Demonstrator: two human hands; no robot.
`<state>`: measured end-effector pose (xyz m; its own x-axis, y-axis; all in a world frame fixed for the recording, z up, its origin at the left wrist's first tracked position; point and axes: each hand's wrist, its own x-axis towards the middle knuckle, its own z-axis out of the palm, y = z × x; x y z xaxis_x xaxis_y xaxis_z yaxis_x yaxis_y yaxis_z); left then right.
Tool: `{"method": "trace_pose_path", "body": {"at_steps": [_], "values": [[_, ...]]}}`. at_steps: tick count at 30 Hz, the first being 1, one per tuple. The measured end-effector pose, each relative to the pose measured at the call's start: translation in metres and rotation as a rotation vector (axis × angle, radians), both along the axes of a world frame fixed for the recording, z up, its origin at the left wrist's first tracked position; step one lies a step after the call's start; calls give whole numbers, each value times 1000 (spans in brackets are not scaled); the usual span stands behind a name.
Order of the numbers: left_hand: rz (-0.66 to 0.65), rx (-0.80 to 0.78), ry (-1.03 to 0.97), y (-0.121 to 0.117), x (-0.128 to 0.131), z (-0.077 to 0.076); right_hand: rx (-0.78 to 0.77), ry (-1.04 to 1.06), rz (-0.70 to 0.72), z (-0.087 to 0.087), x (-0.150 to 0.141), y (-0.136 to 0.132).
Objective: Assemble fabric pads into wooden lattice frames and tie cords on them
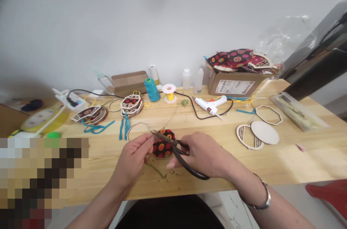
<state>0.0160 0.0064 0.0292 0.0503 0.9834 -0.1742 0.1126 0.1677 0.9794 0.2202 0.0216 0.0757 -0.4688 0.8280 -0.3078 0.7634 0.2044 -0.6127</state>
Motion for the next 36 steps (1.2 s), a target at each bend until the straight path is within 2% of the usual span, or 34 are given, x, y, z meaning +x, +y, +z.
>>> {"method": "trace_pose_path", "body": {"at_steps": [3,7,15,20,27,31,36], "values": [[36,-7,-24,2,-2,0,-63,23,-3,-2,9,-1],[60,-1,14,4,-4,0,-187,166,27,-1,17,-9],[29,48,119,-2,-2,6,-251,183,48,-5,7,-10],[-32,64,136,-5,1,9,-261,254,66,-12,1,-5],[-70,68,120,-3,-1,15,-286,325,38,-11,-6,1],[-46,72,118,-4,-1,17,-282,355,-2,-16,-8,1],[1,39,92,-1,0,9,-264,376,-74,-16,-2,-2]]}}
